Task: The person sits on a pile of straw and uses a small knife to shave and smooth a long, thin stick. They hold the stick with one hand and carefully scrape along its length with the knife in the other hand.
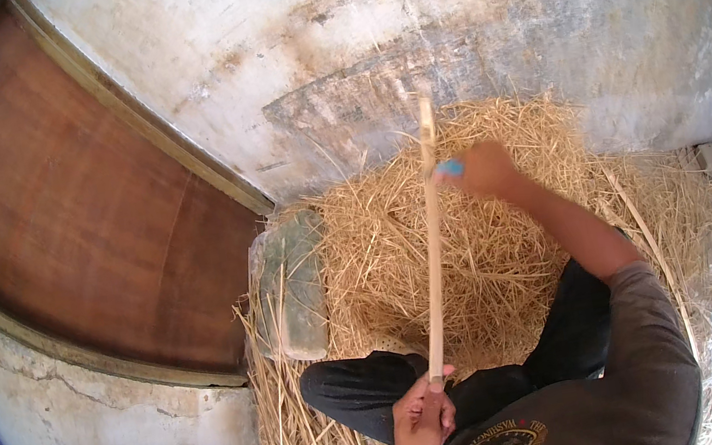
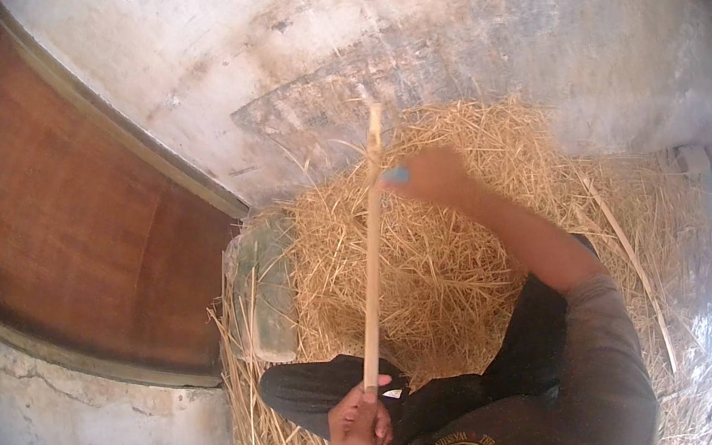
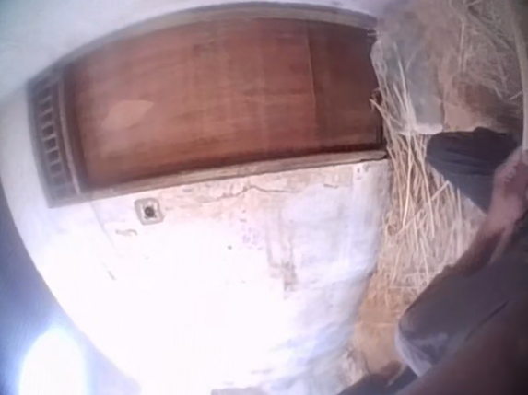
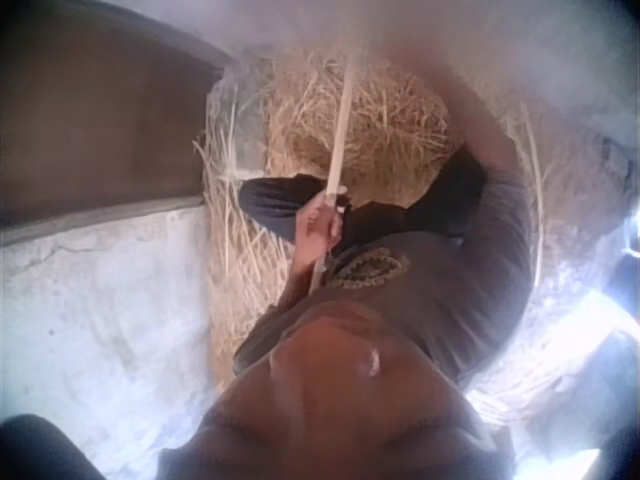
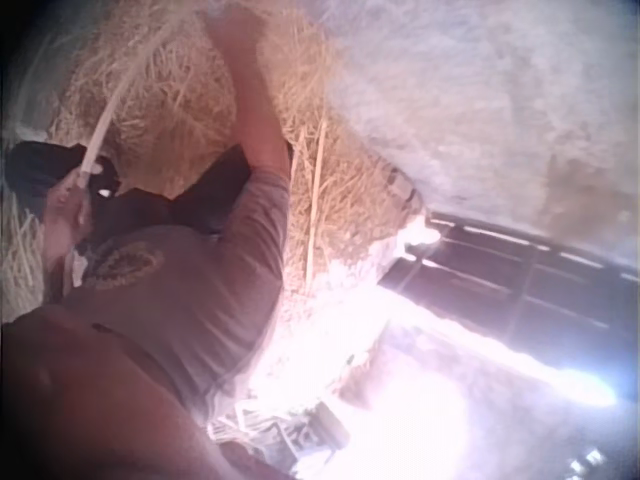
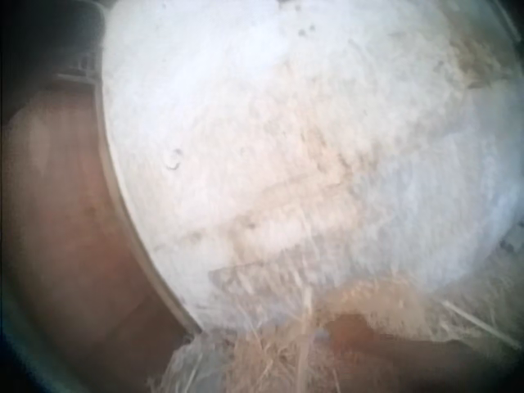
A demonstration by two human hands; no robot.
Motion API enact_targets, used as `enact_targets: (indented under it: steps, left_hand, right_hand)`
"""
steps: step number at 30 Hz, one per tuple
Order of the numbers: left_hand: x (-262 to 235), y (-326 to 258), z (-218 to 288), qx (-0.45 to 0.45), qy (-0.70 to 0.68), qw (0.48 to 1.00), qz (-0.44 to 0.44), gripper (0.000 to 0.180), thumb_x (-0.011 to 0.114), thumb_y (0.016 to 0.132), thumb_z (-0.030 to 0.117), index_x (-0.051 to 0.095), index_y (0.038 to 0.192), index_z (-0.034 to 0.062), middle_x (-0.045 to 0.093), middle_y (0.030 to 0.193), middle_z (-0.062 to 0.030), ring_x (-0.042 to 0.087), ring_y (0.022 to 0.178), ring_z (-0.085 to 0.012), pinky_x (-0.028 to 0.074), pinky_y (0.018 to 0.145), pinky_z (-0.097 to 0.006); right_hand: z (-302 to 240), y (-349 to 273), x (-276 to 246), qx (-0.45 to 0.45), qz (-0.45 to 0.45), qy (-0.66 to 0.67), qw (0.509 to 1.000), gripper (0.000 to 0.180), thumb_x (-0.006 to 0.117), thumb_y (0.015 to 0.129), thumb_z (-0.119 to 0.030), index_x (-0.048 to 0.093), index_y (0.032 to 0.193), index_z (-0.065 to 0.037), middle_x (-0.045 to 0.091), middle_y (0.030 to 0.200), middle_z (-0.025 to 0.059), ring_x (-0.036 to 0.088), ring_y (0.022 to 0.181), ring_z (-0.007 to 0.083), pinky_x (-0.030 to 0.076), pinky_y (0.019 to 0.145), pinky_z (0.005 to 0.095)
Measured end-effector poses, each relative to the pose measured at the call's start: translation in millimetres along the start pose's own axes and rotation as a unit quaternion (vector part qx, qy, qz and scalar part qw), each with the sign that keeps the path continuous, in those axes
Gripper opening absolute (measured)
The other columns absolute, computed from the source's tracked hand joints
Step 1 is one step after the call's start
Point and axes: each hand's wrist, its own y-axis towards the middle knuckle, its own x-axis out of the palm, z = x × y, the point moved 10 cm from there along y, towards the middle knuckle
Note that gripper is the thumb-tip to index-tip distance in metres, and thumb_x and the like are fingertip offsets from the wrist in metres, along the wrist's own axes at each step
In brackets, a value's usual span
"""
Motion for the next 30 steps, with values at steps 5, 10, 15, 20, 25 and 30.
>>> enact_targets:
  steps: [5,10,15,20,25,30]
  left_hand:
    - [0,3,-11,0.009,0.017,1.0,-0.002,0.031,0.04,0.103,0.019,0.053,0.125,0.0013,0.045,0.054,0.0,0.036,0.039,-0.0048,0.028,0.037,-0.02]
    - [-9,8,-5,0.013,-0.018,1.0,0.013,0.032,0.041,0.103,0.018,0.053,0.128,0.0022,0.045,0.053,-0.0001,0.036,0.037,-0.0047,0.029,0.036,-0.02]
    - [-14,13,8,0.037,0.016,0.999,0.031,0.035,0.042,0.102,0.018,0.05,0.132,0.0034,0.046,0.053,0.0002,0.037,0.037,-0.0042,0.029,0.035,-0.019]
    - [-8,9,21,0.036,0.052,0.997,0.05,0.038,0.045,0.101,0.02,0.047,0.135,0.0023,0.043,0.053,-0.0006,0.038,0.037,-0.007,0.03,0.034,-0.021]
    - [-14,9,16,0.016,0.03,0.997,0.073,0.036,0.046,0.1,0.017,0.049,0.135,0.0066,0.044,0.054,0.0019,0.038,0.039,-0.0037,0.03,0.036,-0.019]
    - [-6,12,24,0.035,0.066,0.994,0.074,0.037,0.047,0.1,0.017,0.049,0.134,0.0047,0.042,0.053,0.0029,0.038,0.042,-0.0033,0.031,0.038,-0.019]
  right_hand:
    - [40,17,-5,0.09,-0.04,0.061,0.993,0.076,0.037,0.085,-0.076,0.06,0.057,-0.008,0.047,0.046,0.0061,0.047,0.042,0.0196,0.039,0.043,0.038]
    - [-10,-12,34,0.046,-0.15,0.235,0.959,0.076,0.041,0.084,-0.076,0.057,0.055,-0.007,0.046,0.045,0.0073,0.046,0.041,0.0225,0.038,0.043,0.0376]
    - [-131,-94,-24,-0.206,-0.138,0.096,0.964,0.072,0.045,0.081,-0.077,0.061,0.058,-0.011,0.052,0.047,0.0084,0.056,0.044,0.0261,0.043,0.043,0.0381]
    - [-70,-51,-11,-0.066,-0.121,0.055,0.989,0.082,0.036,0.078,-0.083,0.068,0.069,-0.008,0.058,0.053,0.0114,0.061,0.051,0.0294,0.046,0.047,0.0422]
    - [-120,-80,-9,-0.2,-0.04,0.078,0.976,0.07,0.051,0.077,-0.076,0.057,0.052,-0.011,0.047,0.041,0.006,0.049,0.036,0.0231,0.038,0.038,0.0368]
    - [-120,-72,-34,-0.27,0.073,0.083,0.956,0.07,0.049,0.077,-0.077,0.053,0.05,-0.013,0.043,0.04,0.0016,0.043,0.033,0.0185,0.036,0.037,0.0349]
